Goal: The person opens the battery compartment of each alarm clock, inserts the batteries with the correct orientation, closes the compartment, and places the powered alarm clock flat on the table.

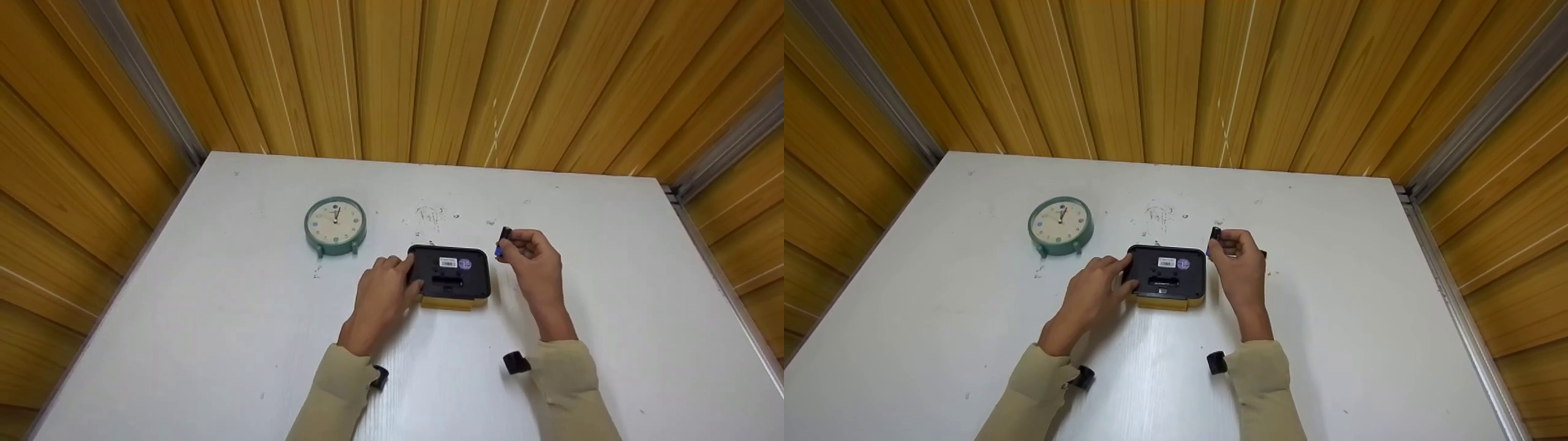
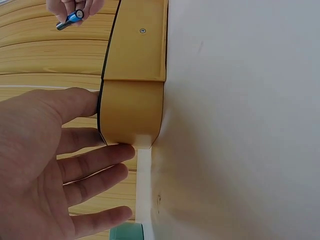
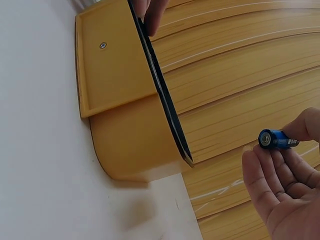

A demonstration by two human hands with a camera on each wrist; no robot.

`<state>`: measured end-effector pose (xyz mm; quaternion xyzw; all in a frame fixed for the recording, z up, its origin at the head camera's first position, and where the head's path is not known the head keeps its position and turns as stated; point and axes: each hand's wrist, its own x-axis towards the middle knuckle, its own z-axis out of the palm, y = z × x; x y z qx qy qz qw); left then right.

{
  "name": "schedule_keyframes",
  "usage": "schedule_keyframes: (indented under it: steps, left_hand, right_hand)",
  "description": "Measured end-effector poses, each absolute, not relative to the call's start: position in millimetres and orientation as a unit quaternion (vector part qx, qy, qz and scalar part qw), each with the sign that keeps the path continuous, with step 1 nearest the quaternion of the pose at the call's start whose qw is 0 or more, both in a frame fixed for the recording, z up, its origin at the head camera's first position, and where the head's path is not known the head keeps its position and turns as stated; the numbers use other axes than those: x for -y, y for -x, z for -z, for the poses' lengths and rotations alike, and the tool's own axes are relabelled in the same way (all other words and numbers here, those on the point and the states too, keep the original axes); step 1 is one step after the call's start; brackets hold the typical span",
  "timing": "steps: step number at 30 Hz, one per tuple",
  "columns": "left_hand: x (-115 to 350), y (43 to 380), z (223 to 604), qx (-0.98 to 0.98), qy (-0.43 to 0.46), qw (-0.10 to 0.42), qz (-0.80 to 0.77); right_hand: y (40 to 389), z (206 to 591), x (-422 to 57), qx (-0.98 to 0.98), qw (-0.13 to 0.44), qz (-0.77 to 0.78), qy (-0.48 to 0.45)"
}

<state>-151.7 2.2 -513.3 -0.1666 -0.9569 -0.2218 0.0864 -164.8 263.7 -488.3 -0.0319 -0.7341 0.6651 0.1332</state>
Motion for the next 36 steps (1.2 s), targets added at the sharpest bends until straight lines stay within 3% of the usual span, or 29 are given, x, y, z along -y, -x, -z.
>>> schedule_keyframes:
  steps: [15, 24, 36]
  left_hand:
    - [3, 151, 516, 0.956, 0.159, 0.073, 0.234]
    - [3, 149, 517, 0.957, 0.154, 0.071, 0.237]
    - [-4, 150, 514, 0.954, 0.161, 0.076, 0.242]
  right_hand:
    - [164, 496, -249, 0.740, 0.099, -0.665, 0.014]
    - [162, 503, -248, 0.757, 0.116, -0.643, -0.009]
    - [160, 503, -247, 0.748, 0.098, -0.656, 0.004]
